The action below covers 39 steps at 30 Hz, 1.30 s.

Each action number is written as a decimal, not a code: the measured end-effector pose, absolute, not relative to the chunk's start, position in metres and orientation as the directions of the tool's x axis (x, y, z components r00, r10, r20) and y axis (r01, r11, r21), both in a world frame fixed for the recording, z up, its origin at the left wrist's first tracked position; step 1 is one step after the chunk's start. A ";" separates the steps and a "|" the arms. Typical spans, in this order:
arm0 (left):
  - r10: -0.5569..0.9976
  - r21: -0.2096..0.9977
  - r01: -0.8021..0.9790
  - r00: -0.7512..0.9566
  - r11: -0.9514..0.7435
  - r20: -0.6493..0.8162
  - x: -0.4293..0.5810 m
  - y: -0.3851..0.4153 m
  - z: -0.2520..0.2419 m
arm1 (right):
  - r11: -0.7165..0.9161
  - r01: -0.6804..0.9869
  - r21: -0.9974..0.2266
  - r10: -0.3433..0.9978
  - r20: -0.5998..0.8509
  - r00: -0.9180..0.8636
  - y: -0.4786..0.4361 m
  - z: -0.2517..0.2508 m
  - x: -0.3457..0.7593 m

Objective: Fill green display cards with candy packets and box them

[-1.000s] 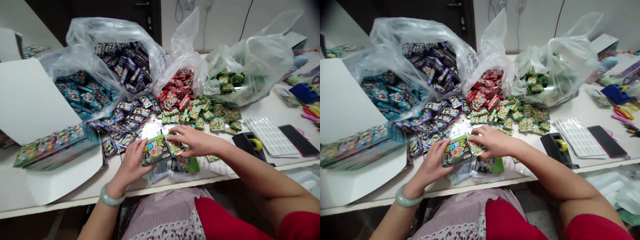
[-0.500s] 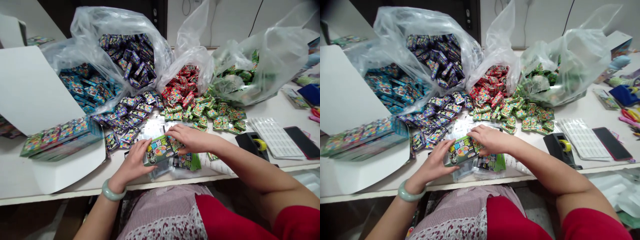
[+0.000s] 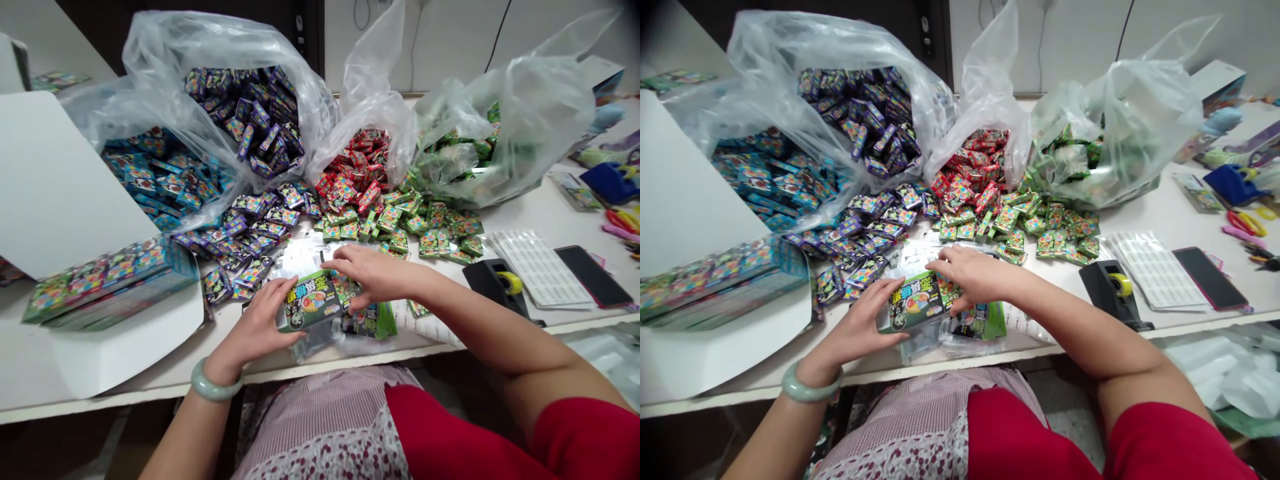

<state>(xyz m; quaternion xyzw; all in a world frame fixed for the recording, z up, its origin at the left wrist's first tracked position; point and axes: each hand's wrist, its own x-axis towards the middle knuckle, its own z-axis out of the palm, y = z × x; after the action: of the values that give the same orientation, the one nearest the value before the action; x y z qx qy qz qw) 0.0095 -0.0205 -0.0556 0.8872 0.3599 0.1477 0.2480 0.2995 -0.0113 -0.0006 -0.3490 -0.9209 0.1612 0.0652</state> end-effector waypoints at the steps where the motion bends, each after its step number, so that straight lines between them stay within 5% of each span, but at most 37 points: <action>1: 0.712 0.545 0.567 0.698 -0.618 0.081 0.010 -0.019 -0.055 | 0.705 0.627 -0.331 0.667 0.007 -0.745 -0.010 -0.001 0.298; 8: 0.747 0.523 0.604 0.657 -0.602 0.101 0.009 -0.023 -0.063 | 0.627 0.534 -0.567 0.679 0.061 -0.732 -0.005 -0.006 0.295; 14: 0.810 0.368 0.722 0.516 -0.586 0.278 0.011 -0.030 -0.073 | 0.329 0.530 -0.781 0.903 0.097 -0.418 -0.027 -0.022 0.272; 17: 0.796 0.357 0.711 0.530 -0.605 0.293 0.014 -0.027 -0.075 | 0.285 0.468 -0.836 0.900 0.066 -0.431 -0.022 -0.031 0.265; 20: 0.821 0.380 0.729 0.485 -0.570 0.301 0.009 -0.022 -0.077 | 0.230 0.588 -0.776 0.963 0.092 -0.255 0.018 -0.033 0.293; 23: 0.844 0.392 0.751 0.429 -0.532 0.322 0.000 -0.019 -0.078 | -0.063 0.828 -0.558 0.982 0.112 0.151 0.076 -0.031 0.342; 27: 0.867 0.421 0.760 0.401 -0.495 0.297 -0.005 -0.022 -0.079 | -0.197 0.852 -0.484 0.950 0.122 0.288 0.132 -0.032 0.380; 39: 0.886 0.476 0.747 0.399 -0.463 0.235 -0.007 -0.020 -0.084 | -0.250 0.674 -0.695 0.934 0.010 0.357 0.150 -0.051 0.388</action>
<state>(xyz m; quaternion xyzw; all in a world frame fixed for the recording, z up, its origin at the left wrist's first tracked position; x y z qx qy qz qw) -0.0072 -0.0200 -0.0838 0.8231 0.4961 0.2327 0.1491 0.3877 0.1501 -0.0506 -0.7626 -0.5270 0.2089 0.3116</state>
